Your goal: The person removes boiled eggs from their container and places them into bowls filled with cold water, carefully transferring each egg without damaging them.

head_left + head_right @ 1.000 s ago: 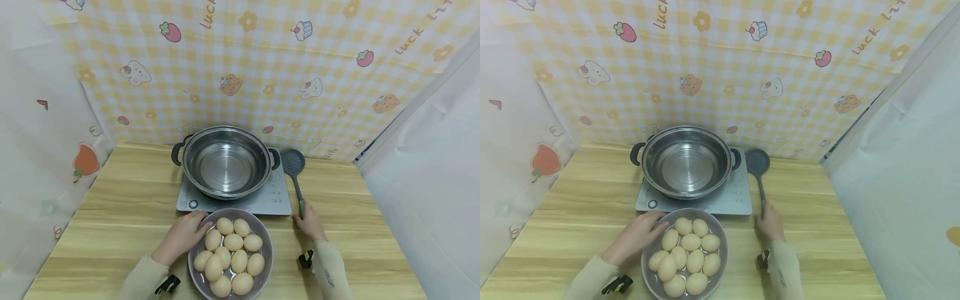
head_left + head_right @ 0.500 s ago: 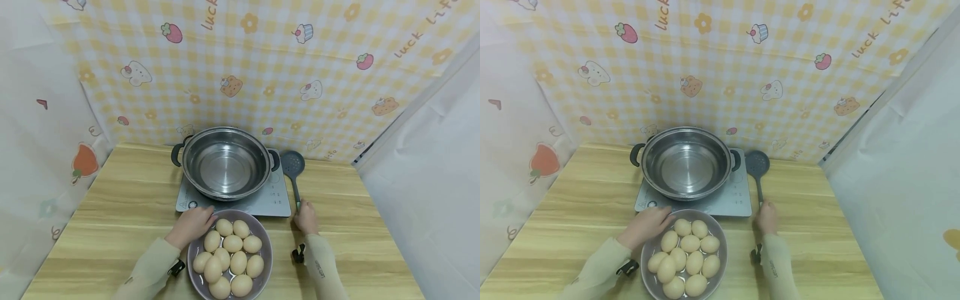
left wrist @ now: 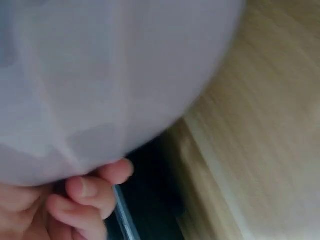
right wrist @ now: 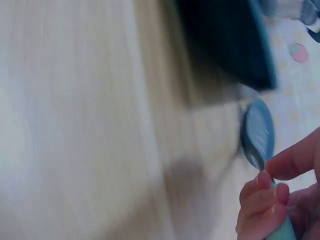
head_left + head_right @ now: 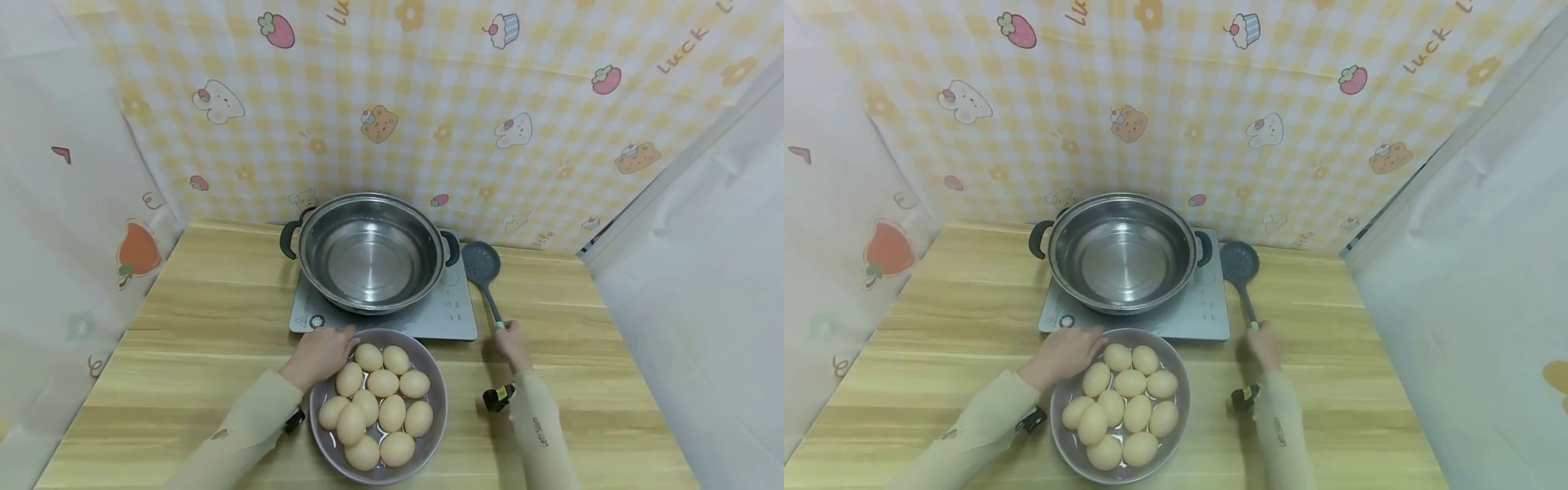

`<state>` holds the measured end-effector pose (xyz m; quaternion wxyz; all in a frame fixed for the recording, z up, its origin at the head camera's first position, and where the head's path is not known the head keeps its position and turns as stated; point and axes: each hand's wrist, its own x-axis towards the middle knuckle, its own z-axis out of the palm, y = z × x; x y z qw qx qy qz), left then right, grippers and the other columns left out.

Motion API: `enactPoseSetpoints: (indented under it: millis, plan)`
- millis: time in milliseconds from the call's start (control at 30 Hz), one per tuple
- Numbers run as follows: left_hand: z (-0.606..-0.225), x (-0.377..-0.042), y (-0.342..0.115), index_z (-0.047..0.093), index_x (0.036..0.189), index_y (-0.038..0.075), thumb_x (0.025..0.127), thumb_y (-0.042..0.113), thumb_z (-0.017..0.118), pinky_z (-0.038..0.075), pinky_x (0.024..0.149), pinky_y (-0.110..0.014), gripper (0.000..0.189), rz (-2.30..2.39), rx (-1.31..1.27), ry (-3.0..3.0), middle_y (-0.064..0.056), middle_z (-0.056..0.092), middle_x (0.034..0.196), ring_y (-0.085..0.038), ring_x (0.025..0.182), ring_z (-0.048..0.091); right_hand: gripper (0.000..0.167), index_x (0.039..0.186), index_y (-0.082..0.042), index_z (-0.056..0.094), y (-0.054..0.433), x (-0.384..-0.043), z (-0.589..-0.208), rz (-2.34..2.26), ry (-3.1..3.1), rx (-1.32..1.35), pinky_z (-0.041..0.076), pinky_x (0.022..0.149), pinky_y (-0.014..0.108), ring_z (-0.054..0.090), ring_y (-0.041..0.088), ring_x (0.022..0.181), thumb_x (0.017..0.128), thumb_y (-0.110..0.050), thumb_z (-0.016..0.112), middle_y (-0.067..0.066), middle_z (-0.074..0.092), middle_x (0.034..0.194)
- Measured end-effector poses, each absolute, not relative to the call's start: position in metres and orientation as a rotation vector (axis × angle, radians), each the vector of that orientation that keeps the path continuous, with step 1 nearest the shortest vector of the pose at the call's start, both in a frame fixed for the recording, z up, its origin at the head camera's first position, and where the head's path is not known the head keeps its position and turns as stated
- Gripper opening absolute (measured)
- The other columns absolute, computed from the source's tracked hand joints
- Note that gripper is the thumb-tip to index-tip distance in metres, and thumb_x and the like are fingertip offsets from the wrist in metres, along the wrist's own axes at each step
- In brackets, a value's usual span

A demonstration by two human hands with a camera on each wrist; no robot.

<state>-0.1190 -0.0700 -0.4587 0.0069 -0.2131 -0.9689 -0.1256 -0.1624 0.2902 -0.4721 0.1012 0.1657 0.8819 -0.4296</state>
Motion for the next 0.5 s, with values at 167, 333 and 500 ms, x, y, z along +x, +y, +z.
enactPoseSetpoints:
  millis: [167, 333, 500]
  plan:
    - [-0.457, -0.120, -0.063, 0.054, 0.081, 0.012, 0.094, 0.029, 0.045, 0.043, 0.048, -0.040, 0.023, -0.421, -0.590, -3.119, -0.008, 0.057, 0.062, -0.028, 0.060, 0.060, 0.047, 0.120, 0.015, 0.042, 0.321, -0.134, -0.440, -0.973, 2.790, 0.452, 0.042, 0.060, 0.035, 0.055, 0.028, 0.074, 0.096, -0.025, 0.030, 0.029, 0.054, 0.099]
    - [-0.464, -0.118, -0.063, 0.052, 0.082, 0.015, 0.094, 0.031, 0.045, 0.038, 0.043, -0.039, 0.021, -0.396, -0.497, -3.076, -0.011, 0.059, 0.063, -0.030, 0.059, 0.059, 0.047, 0.115, 0.012, 0.050, 0.332, -0.098, -0.402, -0.784, 2.991, 0.440, 0.041, 0.051, 0.034, 0.055, 0.026, 0.064, 0.096, -0.028, 0.033, 0.026, 0.059, 0.089]
    - [-0.468, -0.117, -0.065, 0.053, 0.081, 0.014, 0.093, 0.029, 0.048, 0.035, 0.040, -0.038, 0.020, -0.405, -0.487, -3.008, -0.008, 0.054, 0.054, -0.027, 0.052, 0.056, 0.036, 0.104, 0.009, 0.057, 0.324, -0.063, -0.370, -0.649, 3.280, 0.283, 0.032, 0.038, 0.028, 0.041, 0.013, 0.041, 0.095, -0.023, 0.043, 0.012, 0.055, 0.060]
